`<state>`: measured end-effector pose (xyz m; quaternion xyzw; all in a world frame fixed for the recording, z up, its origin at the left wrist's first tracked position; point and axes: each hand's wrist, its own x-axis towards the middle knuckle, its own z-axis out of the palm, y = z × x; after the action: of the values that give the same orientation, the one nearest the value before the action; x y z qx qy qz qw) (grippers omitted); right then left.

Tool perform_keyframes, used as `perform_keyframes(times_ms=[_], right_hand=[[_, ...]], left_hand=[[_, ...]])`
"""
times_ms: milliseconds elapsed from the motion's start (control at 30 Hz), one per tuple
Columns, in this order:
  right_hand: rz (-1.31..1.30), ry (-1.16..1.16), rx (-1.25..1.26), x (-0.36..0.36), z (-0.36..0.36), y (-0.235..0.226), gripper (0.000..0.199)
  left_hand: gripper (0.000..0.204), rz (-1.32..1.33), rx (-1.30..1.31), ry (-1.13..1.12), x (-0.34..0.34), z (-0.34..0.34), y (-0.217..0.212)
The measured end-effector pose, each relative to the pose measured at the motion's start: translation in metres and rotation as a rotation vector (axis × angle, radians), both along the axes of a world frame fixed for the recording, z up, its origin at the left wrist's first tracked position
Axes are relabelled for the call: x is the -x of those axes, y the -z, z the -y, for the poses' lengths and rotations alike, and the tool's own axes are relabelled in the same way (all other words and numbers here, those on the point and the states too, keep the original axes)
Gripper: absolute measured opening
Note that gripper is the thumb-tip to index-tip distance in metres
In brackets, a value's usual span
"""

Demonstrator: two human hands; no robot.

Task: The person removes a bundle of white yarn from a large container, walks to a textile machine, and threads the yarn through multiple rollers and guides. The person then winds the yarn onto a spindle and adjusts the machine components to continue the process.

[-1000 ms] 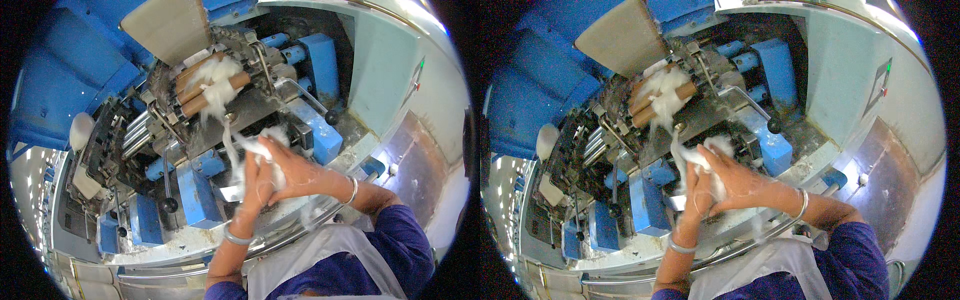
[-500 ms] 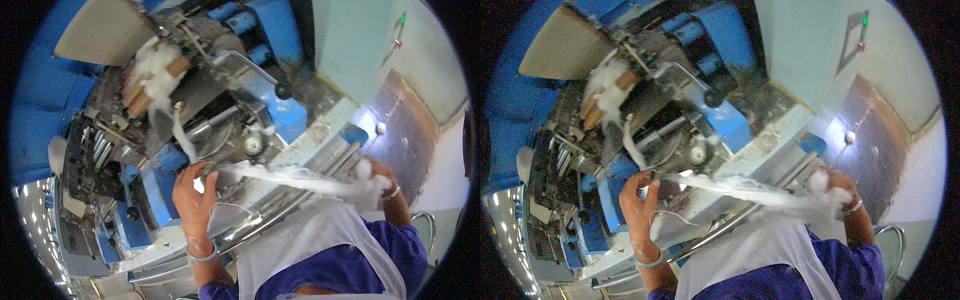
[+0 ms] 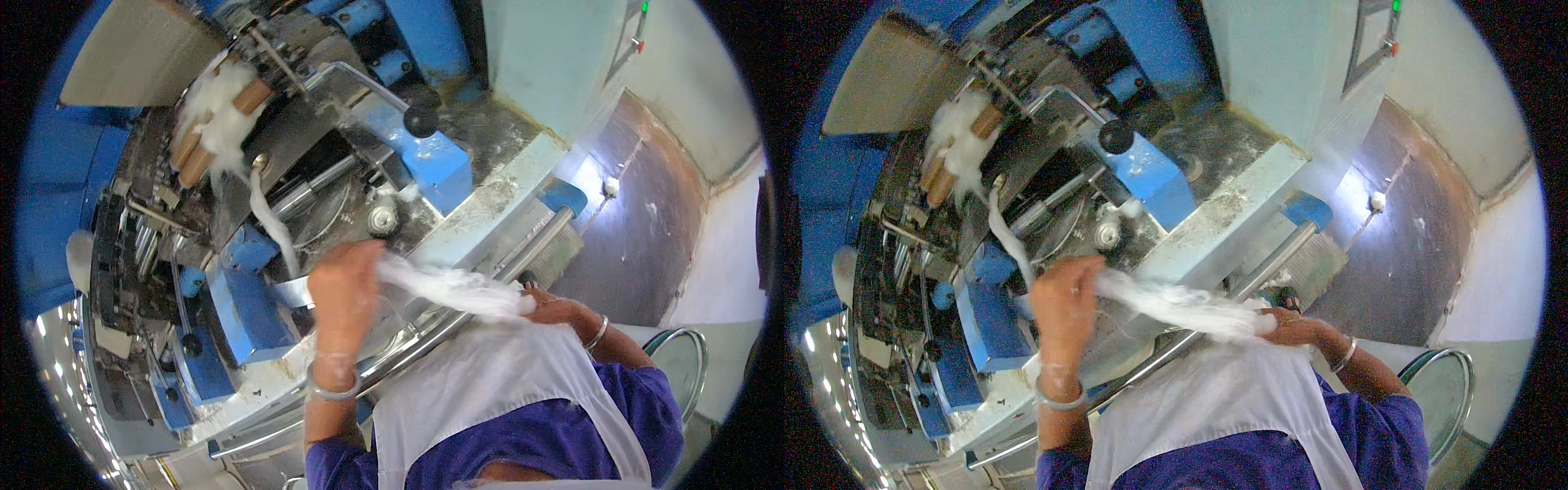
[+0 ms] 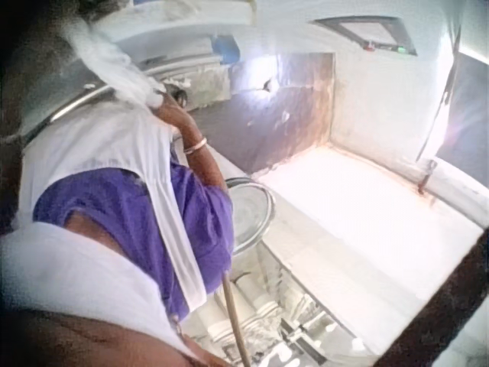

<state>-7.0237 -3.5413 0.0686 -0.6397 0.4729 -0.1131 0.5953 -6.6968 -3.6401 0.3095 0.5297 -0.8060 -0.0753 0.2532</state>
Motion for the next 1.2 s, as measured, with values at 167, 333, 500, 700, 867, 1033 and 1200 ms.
perform_keyframes(times_ms=[167,333,500,700,867,1033,1200], right_hand=[[0.454,0.314,0.116,-0.002,-0.006,-0.065,0.046],[0.642,0.252,0.176,0.018,0.01,-0.135,0.061],[0.682,0.16,0.3,0.003,0.042,-0.187,0.069],[0.315,-0.233,0.711,-0.052,0.095,-0.247,0.073],[0.131,-0.41,0.799,-0.108,0.12,-0.276,0.095],[-0.194,-0.68,1.072,-0.175,0.119,-0.278,0.076],[-0.11,-0.575,1.201,-0.156,0.12,-0.25,0.024]], left_hand=[[0.021,-0.189,0.024,0.775,0.073,-0.019,0.007],[0.058,0.001,0.092,0.464,0.015,-0.021,-0.025],[0.069,0.422,0.001,-0.128,-0.07,-0.029,-0.027],[0.057,0.222,-0.119,-0.095,-0.088,-0.026,-0.013],[0.053,0.334,0.167,-0.097,-0.085,-0.042,-0.004],[0.05,0.339,0.302,-0.124,-0.085,-0.051,0.008],[0.054,0.269,0.304,-0.133,-0.09,-0.049,0.011]])
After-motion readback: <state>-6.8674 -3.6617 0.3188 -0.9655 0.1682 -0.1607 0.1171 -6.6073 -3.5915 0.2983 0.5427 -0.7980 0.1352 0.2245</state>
